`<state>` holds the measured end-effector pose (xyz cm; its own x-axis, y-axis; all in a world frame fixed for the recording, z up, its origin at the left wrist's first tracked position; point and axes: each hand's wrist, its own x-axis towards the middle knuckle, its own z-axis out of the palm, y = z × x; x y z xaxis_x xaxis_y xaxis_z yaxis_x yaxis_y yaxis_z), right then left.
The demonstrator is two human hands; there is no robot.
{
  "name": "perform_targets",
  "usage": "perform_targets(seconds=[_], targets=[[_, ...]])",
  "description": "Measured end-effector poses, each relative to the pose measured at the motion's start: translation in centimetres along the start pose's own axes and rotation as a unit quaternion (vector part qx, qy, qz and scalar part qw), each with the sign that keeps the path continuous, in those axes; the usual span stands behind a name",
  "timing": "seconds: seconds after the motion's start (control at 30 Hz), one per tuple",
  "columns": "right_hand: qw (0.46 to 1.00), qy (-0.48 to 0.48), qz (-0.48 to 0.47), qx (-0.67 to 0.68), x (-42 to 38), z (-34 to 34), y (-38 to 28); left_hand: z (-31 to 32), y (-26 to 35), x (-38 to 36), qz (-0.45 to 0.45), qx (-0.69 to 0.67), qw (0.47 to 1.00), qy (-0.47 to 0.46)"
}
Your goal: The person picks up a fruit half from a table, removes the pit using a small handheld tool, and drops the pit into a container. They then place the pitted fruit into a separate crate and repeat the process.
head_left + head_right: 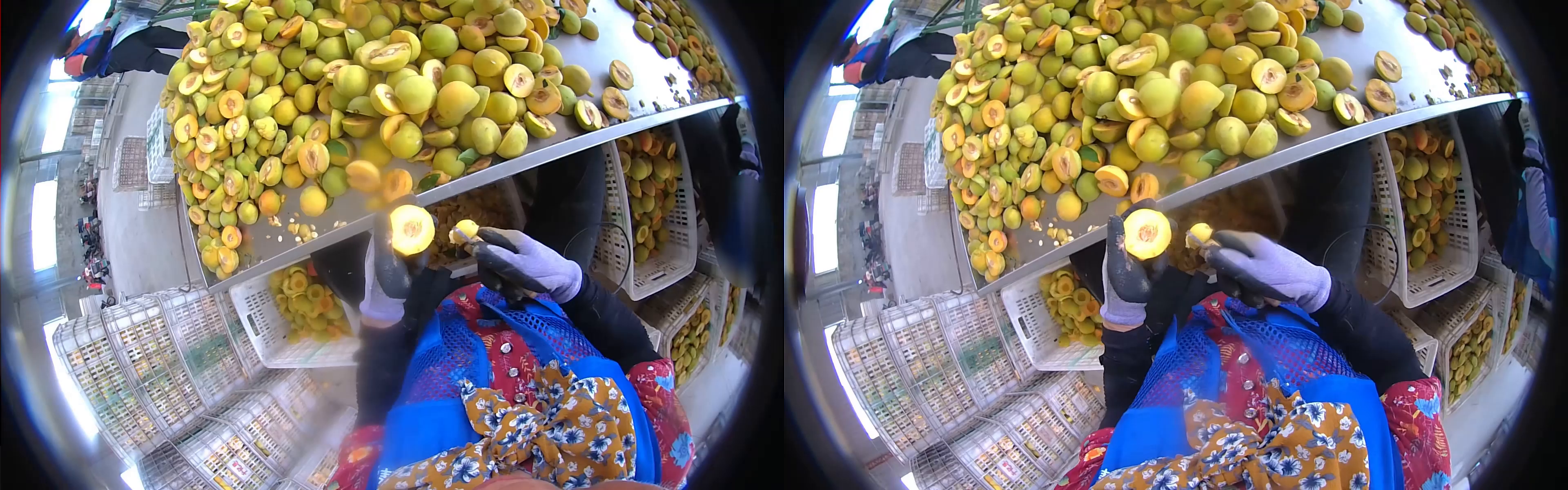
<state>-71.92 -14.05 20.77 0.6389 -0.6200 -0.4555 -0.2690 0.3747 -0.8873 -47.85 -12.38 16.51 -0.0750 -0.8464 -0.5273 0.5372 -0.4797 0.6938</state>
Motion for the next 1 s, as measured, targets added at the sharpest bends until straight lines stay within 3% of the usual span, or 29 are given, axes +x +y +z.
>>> perform_targets(seconds=[0.07,0.1,0.13,0.17,0.23,0.27,0.3,0.37,0.4,0.43,0.5,0.53,0.57,0.63,0.7,0.77,0.8,0.87,1.0], targets=[[0.978,0.062,-0.117,-0.158,0.5,0.6,1.0,0.1,-0.2,-0.2,0.071,0.127,0.989,-0.010],[0.985,0.074,-0.088,-0.130,0.2,0.8,0.9,0.0,0.1,-0.2,0.121,0.196,0.973,-0.030],[0.989,0.084,-0.060,-0.102,0.2,0.9,0.4,0.4,-0.1,-0.1,0.257,0.364,0.895,-0.027],[0.984,0.115,-0.082,-0.111,0.2,1.2,0.5,0.9,-0.4,-0.3,0.377,0.512,0.771,-0.021],[0.966,0.183,-0.130,-0.126,0.4,1.6,1.2,1.8,-0.3,-1.2,0.264,0.466,0.844,0.003],[0.973,0.167,-0.047,-0.154,0.5,1.2,1.9,1.9,-0.2,-1.3,0.253,0.464,0.849,0.006],[0.987,0.127,-0.026,-0.097,0.6,0.7,1.9,2.1,-0.2,-1.4,0.241,0.461,0.854,0.009],[0.999,0.038,0.019,0.020,0.4,-0.1,1.6,2.2,-0.5,-1.7,0.305,0.497,0.812,0.005],[0.992,0.088,-0.050,-0.080,0.1,0.0,1.0,2.4,-0.5,-1.7,0.215,0.333,0.918,0.024],[0.982,0.107,-0.083,-0.128,0.1,0.4,1.3,2.7,-0.6,-1.6,0.117,0.154,0.980,0.043],[0.953,0.146,-0.149,-0.221,0.1,1.4,2.0,2.5,-1.4,-1.2,0.112,0.106,0.988,0.021],[0.958,0.123,-0.121,-0.229,-0.2,1.8,1.1,2.0,-2.1,-1.0,0.208,0.241,0.948,-0.016],[0.947,0.132,-0.150,-0.251,-0.1,2.4,1.4,1.6,-2.5,-0.9,0.297,0.368,0.880,-0.053],[0.943,0.146,-0.128,-0.269,0.0,3.3,0.8,2.4,-1.6,-1.8,0.344,0.502,0.793,-0.041],[0.934,0.159,-0.142,-0.286,0.2,3.7,1.5,2.8,-1.7,-2.4,0.319,0.470,0.823,-0.021],[0.929,0.166,-0.148,-0.297,0.2,3.9,1.7,3.0,-3.4,-2.4,0.220,0.257,0.941,-0.008],[0.928,0.167,-0.147,-0.298,0.2,4.0,1.7,3.2,-3.8,-2.4,0.173,0.137,0.975,0.003],[0.927,0.176,-0.154,-0.294,0.1,4.3,1.6,4.5,-3.3,-2.3,0.077,-0.110,0.991,-0.005],[0.941,0.188,-0.135,-0.247,0.3,4.9,2.0,4.9,-3.5,-2.2,0.094,-0.108,0.990,-0.002]])
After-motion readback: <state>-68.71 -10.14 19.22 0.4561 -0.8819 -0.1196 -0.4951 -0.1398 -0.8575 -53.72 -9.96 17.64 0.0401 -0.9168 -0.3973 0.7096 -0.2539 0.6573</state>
